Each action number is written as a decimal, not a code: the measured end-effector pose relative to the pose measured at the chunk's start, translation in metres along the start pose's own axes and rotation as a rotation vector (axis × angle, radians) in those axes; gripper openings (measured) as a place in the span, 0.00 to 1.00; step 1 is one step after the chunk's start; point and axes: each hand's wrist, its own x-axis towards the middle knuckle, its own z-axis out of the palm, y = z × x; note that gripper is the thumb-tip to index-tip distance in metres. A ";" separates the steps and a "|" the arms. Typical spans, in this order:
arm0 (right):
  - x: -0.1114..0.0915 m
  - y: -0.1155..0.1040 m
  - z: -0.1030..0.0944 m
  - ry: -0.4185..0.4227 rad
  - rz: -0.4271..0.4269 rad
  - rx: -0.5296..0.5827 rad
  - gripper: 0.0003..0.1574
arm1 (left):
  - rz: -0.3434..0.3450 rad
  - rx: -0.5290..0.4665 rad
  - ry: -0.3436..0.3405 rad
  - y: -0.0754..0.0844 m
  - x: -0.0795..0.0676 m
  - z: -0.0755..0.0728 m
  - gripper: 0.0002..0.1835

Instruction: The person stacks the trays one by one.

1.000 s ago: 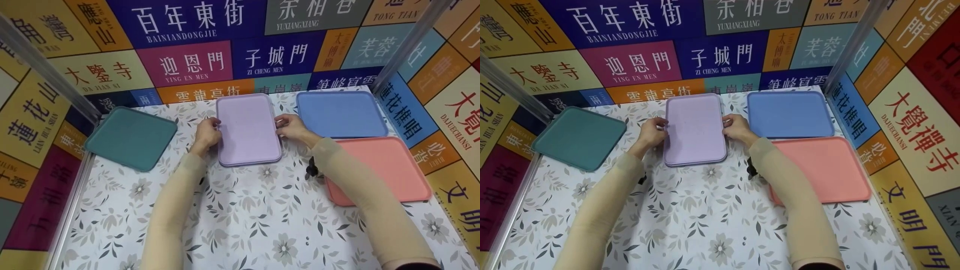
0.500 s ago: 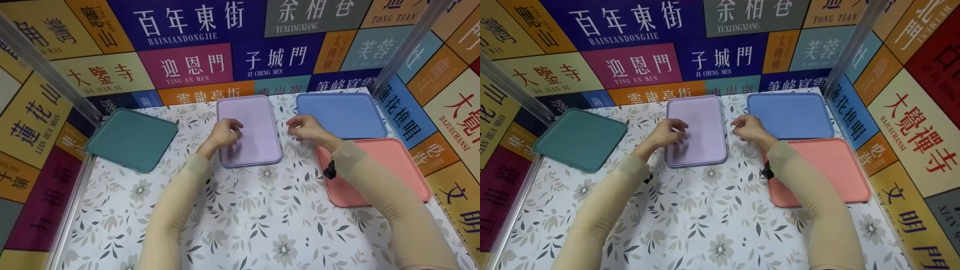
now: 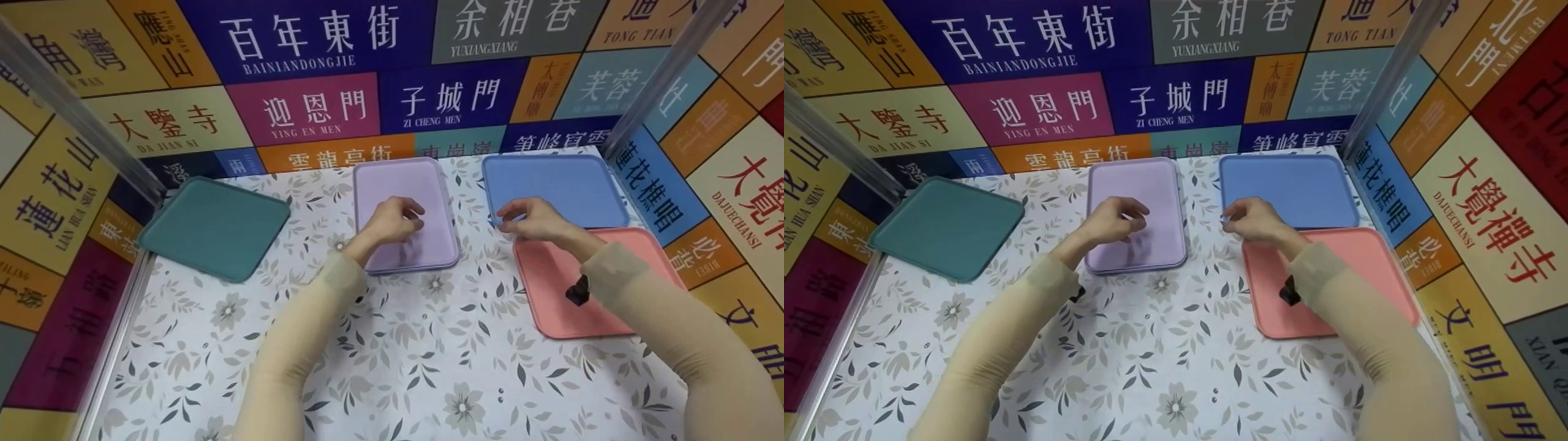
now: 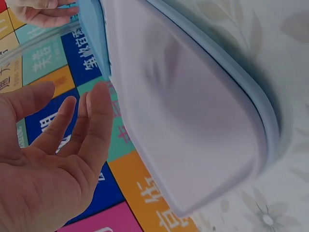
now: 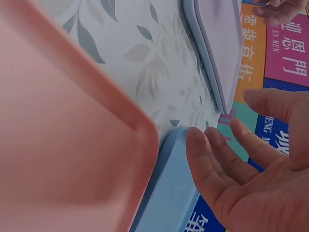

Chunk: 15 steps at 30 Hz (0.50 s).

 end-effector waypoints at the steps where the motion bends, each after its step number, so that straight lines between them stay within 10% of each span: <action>1: -0.003 0.002 -0.002 0.000 0.000 -0.010 0.32 | -0.008 -0.004 -0.003 0.004 -0.002 0.002 0.18; 15: -0.041 0.031 -0.035 0.044 0.064 -0.100 0.36 | -0.048 -0.169 -0.089 0.034 -0.005 0.061 0.21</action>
